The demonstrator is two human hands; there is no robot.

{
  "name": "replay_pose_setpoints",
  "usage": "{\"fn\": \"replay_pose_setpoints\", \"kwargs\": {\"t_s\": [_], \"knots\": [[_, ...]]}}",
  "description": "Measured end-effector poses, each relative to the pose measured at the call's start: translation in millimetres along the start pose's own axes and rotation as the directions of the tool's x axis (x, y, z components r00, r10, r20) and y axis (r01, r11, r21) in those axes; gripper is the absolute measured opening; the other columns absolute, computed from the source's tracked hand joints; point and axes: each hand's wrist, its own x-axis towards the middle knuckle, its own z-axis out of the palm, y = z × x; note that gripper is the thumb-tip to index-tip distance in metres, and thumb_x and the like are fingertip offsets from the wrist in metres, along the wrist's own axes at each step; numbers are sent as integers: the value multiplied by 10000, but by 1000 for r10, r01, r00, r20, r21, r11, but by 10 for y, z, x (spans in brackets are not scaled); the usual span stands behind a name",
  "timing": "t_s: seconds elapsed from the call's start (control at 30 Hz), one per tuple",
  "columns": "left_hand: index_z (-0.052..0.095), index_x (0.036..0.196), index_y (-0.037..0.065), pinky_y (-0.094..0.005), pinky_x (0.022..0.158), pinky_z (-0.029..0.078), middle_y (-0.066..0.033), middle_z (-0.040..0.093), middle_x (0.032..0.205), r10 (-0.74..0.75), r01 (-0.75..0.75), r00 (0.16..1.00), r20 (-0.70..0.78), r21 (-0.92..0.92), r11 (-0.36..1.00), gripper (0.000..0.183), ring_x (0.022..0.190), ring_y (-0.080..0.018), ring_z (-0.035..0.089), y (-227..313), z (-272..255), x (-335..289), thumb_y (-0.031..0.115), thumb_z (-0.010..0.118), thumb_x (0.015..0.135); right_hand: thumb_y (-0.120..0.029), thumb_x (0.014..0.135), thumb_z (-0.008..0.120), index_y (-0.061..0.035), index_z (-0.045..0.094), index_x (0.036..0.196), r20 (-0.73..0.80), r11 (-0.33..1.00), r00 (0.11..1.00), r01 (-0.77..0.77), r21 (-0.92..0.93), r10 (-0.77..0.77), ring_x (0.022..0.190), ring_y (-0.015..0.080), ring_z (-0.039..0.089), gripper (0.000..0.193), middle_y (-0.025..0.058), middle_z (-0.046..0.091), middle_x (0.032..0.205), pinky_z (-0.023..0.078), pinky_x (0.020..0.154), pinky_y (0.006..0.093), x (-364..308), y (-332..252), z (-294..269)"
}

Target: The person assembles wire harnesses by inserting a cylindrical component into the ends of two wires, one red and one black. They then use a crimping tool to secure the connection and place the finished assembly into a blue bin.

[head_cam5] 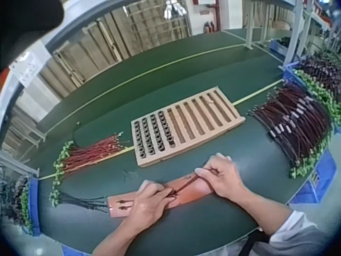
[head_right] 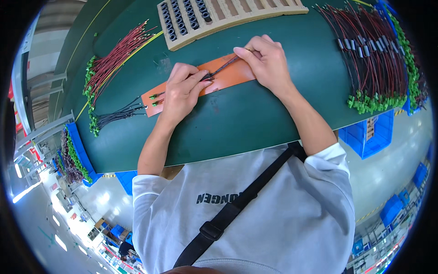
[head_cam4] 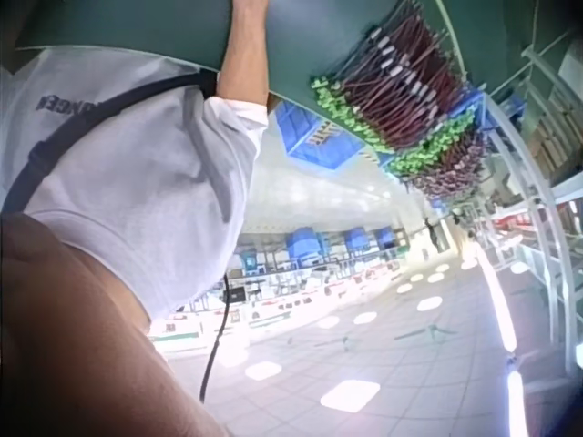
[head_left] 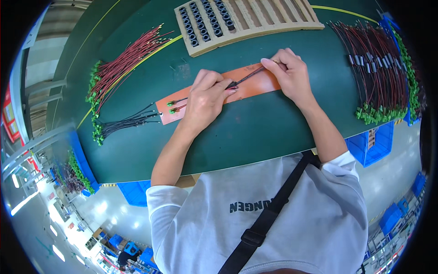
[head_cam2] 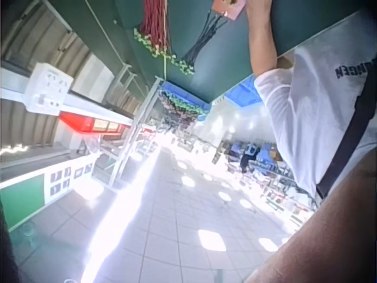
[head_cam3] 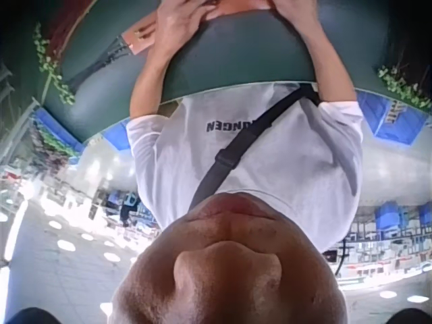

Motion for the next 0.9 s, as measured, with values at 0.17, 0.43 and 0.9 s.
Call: {"fn": "replay_pose_setpoints", "kwargs": {"t_s": [0.17, 0.43, 0.9], "knots": [[739, 1003, -31, -388, 802, 505, -116, 636, 965, -61, 60, 998, -32, -36, 998, 221, 918, -291, 608, 75, 36, 33, 49, 818, 813, -206, 874, 825, -52, 693, 754, 19, 997, 997, 72, 6, -72, 668, 164, 486, 236, 9, 541, 635, 406, 667, 339, -26, 114, -84], [738, 1001, -18, -380, 817, 511, -109, 644, 975, -102, 99, 994, -43, -66, 993, 223, 934, -273, 621, 47, 41, 9, 69, 828, 816, -230, 859, 851, -50, 700, 739, 33, 997, 999, 7, 76, -10, 650, 142, 486, 263, -3, 537, 630, 396, 673, 315, -32, 105, -96], [724, 1074, -8, -387, 835, 513, -105, 639, 979, -73, 73, 997, 1, 21, 997, 245, 934, -281, 621, 117, 17, 44, 63, 796, 851, -226, 870, 849, -34, 666, 714, 36, 981, 997, -71, 180, 66, 623, 137, 437, 307, 2, 484, 601, 377, 623, 314, -33, 90, -82]]}}
